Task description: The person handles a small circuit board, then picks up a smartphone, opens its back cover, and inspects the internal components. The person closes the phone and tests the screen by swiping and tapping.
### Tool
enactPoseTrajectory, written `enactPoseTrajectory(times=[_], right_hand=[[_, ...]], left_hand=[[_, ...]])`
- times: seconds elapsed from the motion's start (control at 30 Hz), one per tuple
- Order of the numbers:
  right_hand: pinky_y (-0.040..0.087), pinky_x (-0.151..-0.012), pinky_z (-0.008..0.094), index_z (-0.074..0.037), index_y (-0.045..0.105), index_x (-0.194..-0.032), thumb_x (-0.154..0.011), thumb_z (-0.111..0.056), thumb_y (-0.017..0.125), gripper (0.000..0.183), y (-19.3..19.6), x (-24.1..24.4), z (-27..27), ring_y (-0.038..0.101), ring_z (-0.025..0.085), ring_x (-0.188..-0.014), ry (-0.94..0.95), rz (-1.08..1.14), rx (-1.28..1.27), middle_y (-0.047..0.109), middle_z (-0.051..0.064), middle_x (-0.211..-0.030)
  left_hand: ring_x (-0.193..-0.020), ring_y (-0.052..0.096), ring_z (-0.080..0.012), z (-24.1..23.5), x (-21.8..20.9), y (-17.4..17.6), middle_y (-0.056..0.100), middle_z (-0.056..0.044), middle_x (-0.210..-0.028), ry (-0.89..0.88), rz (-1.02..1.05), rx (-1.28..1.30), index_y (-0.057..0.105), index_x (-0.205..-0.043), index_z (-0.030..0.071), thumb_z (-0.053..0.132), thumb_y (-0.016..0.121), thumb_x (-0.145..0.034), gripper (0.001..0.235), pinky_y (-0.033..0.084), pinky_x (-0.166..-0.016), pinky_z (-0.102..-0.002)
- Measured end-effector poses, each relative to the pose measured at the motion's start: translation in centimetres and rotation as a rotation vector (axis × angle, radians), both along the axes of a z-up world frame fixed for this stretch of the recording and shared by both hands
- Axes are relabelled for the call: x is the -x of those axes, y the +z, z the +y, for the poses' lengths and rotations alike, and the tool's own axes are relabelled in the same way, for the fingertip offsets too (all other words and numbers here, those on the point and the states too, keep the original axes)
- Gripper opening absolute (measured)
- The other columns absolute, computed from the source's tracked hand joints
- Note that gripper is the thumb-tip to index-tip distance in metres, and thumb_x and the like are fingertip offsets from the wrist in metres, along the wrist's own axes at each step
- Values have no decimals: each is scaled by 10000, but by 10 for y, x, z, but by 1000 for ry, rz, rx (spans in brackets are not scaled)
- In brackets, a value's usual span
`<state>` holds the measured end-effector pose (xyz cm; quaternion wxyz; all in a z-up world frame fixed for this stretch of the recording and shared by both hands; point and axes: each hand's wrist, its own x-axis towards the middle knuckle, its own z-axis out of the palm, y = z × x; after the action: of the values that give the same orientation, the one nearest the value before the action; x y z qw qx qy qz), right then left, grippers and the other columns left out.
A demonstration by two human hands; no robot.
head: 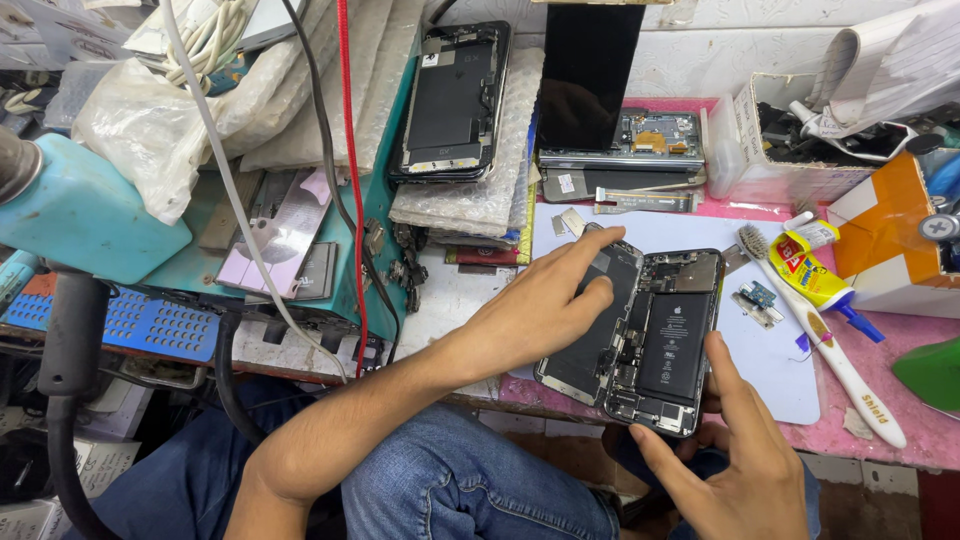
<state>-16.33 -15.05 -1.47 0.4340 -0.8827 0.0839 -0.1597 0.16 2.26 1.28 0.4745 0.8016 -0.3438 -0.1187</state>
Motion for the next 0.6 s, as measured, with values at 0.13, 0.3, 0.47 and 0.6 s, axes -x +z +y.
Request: enactPoseTrajectory(times=[0.13, 0.3, 0.47, 0.6], right_hand=[[601, -670, 295, 16, 438, -1519, -675, -40, 824, 930, 0, 3, -4, 740, 187, -896, 26, -58, 12, 695, 165, -1124], [600, -703, 283, 7, 488, -1530, -715, -36, 818, 880, 0, 7, -12, 740, 160, -871, 13, -26, 11, 693, 150, -1113], [592, -696, 279, 14, 540, -1464, -711, -36, 815, 803, 1, 10, -15, 720, 165, -885, 8, -63, 73, 671, 175, -1168], [589, -713, 279, -12, 595, -1438, -719, -52, 826, 757, 3, 11, -14, 729, 154, -824, -30, -50, 90, 677, 166, -1175]], left_hand=[[-1053, 727, -352, 4, -1, 12, 743, -255, -1105, 39, 1, -94, 553, -1416, 44, 210, 506, -948, 500, 532, -946, -433], [-678, 741, -330, 4, -1, 24, 709, -218, -741, 35, 51, -186, 434, -1496, 57, 216, 565, -900, 631, 559, -732, -442], [-661, 762, -298, 7, -3, 19, 723, -218, -703, 14, 142, -169, 236, -1565, 6, 234, 568, -896, 781, 588, -744, -408], [-786, 766, -304, 8, -8, 9, 723, -233, -860, -14, -4, -56, 285, -1525, -78, 245, 640, -930, 764, 595, -786, -416]])
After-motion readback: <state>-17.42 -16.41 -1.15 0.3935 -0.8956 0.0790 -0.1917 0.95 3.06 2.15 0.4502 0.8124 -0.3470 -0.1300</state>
